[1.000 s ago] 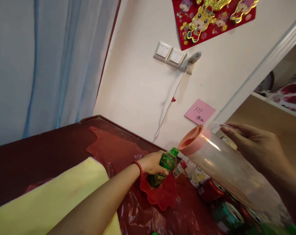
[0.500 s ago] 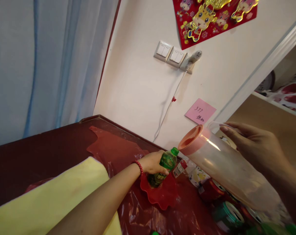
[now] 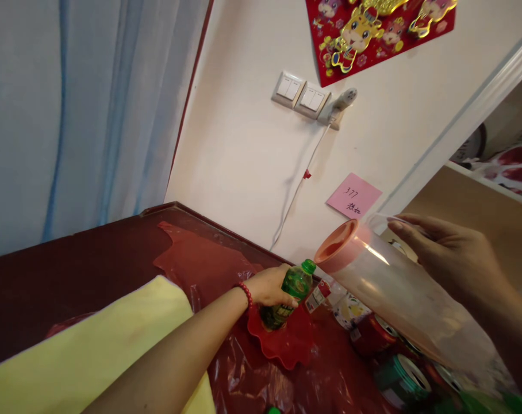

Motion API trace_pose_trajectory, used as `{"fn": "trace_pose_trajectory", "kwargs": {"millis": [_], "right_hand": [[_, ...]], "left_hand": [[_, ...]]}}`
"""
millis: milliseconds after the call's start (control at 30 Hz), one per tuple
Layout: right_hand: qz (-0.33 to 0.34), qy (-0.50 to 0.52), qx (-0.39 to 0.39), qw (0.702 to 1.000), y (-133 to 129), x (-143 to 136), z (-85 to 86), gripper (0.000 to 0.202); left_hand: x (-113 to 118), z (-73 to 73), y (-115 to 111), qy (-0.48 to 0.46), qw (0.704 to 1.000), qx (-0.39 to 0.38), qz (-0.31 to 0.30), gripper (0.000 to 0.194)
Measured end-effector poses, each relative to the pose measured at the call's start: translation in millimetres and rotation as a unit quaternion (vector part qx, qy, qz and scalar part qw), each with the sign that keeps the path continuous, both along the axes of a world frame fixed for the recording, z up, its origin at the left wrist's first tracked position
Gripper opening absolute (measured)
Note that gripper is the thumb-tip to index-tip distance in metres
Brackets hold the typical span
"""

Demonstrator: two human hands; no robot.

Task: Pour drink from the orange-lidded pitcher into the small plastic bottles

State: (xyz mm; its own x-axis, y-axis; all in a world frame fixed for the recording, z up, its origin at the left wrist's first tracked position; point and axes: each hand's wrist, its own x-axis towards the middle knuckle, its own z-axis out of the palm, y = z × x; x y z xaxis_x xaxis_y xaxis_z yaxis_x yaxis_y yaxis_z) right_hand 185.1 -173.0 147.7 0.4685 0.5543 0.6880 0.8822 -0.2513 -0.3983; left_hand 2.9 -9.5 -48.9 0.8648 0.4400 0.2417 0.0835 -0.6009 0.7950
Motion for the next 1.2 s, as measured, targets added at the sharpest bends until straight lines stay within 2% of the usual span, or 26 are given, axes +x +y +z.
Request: {"fn": "trace_pose_trajectory", "kwargs": {"millis": [433,1200], "right_hand": [[-0.012,0.003,0.006,1.0,-0.4,0.5,1.3,0.059],[0.0,-0.011,0.008,1.0,0.0,-1.6,2.3,0.062]], "left_hand": [[0.4,-0.7,0.1,0.019,1.0,0.018,0.01,0.063],[0.1,-1.0,0.8,-0.001,1.0,-0.001,-0.003,0.064]]}}
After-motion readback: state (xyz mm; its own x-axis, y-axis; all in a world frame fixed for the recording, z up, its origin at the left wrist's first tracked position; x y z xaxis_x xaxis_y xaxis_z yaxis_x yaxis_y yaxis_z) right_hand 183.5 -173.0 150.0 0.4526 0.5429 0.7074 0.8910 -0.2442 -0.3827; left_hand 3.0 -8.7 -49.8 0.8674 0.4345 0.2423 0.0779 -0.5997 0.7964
